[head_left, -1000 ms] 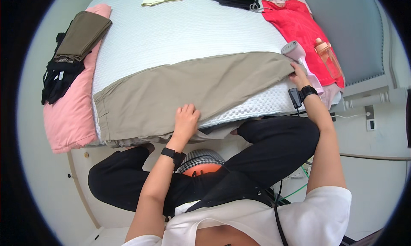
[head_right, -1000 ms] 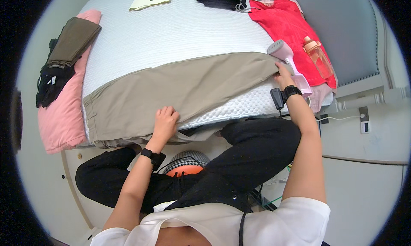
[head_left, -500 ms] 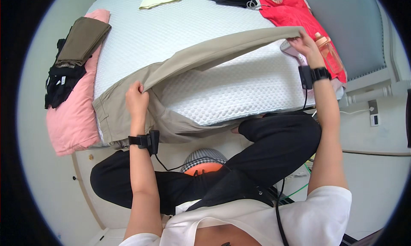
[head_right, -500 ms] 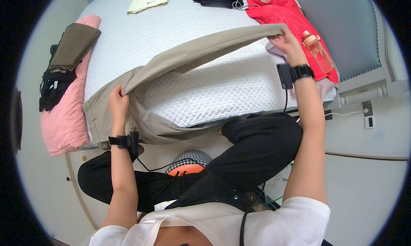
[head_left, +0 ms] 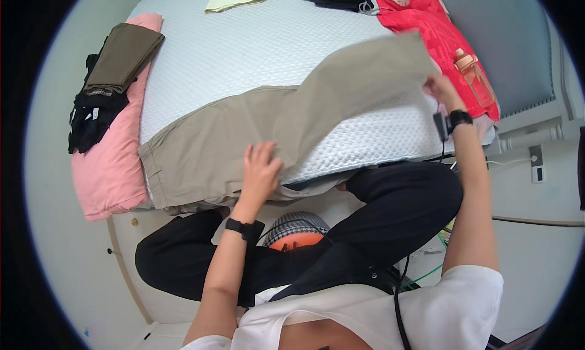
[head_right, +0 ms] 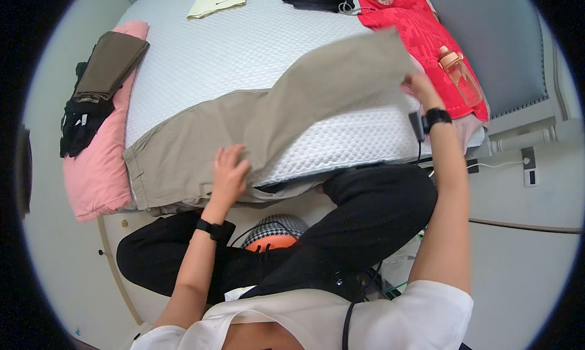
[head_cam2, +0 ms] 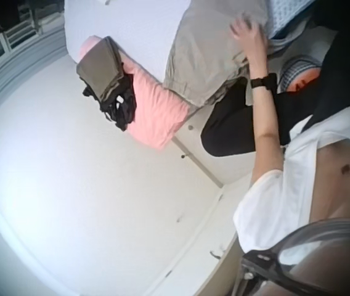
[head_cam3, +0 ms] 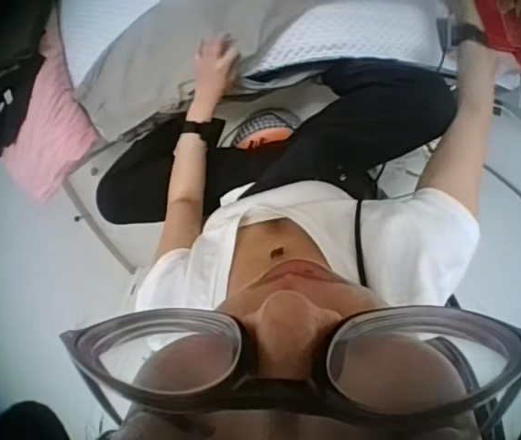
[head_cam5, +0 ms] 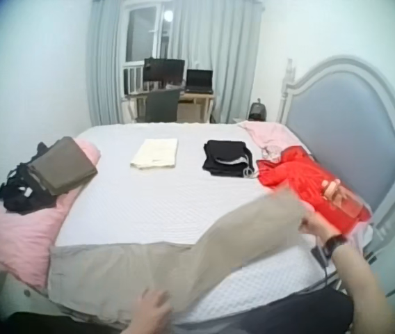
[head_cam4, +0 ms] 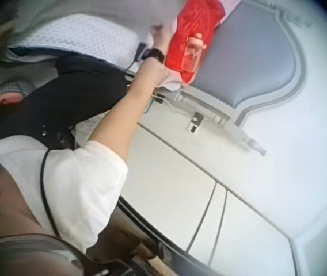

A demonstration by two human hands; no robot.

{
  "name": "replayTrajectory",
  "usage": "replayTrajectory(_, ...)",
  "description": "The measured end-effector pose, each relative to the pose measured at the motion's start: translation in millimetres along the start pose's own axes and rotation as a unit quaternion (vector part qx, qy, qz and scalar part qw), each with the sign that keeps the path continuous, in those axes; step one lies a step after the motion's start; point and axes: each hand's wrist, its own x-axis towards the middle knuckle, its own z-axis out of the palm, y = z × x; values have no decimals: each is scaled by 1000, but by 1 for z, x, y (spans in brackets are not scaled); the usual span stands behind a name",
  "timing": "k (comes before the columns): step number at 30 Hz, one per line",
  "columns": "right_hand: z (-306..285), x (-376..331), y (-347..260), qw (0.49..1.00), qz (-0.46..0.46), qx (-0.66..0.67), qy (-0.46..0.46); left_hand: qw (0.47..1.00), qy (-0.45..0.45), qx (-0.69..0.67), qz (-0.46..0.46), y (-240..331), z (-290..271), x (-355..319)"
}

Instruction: The recorder uses a handheld steamer to remove wrinkles from a pair of trousers on a bed, including refilling the steamer with water.

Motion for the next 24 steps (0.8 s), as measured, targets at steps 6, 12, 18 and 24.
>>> replayTrajectory(6, 119, -54, 36, 700, -337, -618, 116, 969, -233, 69, -45, -12, -5, -29)
replayTrajectory(12, 155, -54, 67, 771, -262, -575, -76, 953, -176, -54, -241, -56, -14, -9)
replayTrajectory(18, 145, -58, 81, 738, -97, -665, -51, 837, -155, 217, -478, -123, -37, -37)
replayTrajectory(24, 174, -70, 38, 763, 35, -642, -67, 870, -129, 238, -413, -196, -45, -51)
